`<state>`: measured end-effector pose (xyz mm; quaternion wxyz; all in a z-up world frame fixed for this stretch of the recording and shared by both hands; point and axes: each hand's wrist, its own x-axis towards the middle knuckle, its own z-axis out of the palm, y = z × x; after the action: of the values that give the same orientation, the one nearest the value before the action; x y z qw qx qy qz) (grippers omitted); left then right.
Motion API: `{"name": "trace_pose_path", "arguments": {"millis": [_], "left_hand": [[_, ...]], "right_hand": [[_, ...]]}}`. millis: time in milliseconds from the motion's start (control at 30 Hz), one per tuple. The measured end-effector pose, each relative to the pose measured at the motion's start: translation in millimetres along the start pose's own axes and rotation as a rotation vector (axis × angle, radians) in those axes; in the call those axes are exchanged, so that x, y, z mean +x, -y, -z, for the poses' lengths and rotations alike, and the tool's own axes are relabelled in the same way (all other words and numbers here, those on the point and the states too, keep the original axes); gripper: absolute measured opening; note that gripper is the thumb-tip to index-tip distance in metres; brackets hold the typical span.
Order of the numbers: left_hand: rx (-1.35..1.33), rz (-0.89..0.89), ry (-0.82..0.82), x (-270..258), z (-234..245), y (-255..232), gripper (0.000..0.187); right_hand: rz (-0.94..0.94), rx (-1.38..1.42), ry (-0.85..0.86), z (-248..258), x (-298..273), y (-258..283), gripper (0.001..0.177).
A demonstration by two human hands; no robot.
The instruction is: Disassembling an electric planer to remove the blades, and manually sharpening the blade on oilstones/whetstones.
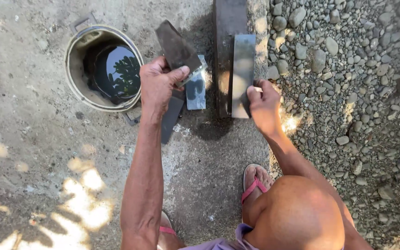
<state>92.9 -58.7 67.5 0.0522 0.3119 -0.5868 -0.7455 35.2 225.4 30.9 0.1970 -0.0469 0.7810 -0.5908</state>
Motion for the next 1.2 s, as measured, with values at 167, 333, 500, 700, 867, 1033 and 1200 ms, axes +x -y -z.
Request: {"name": "trace_pose_path", "arguments": {"millis": [167,333,500,700,867,1033,1200], "left_hand": [[0.196,0.084,0.074,-13.8,-1.5,-17.7,0.013],[0.276,0.178,0.302,-12.9,1.8,-10.0,0.018],[0.315,0.22,0.483,-16.8,0.2,-15.3,0.026],[0.285,-0.129,0.727,-8.6,8.1,4.4,0.033],[0.832,-0.027,0.912,-25.6,-33.5,-11.0,0.034],[0.876,0.103,0.938,-23.6,-63.5,16.1,0.039],[0.986,-0.426,0.048,-30.1,-132.1,63.6,0.123]], "right_hand": [[0.184,-0.647,0.042,10.0,7.8,10.7,0.016],[0.263,-0.824,0.071,3.4,14.6,11.1,0.017],[0.203,-0.701,0.143,4.1,32.5,26.5,0.02],[0.375,-0.693,0.161,19.7,13.5,53.8,0.027],[0.848,-0.836,0.444,-6.6,-15.4,153.4,0.056],[0.701,-1.051,0.711,28.0,-29.2,115.5,0.065],[0.162,-1.169,0.513,90.5,-74.4,118.8,0.082]]}}
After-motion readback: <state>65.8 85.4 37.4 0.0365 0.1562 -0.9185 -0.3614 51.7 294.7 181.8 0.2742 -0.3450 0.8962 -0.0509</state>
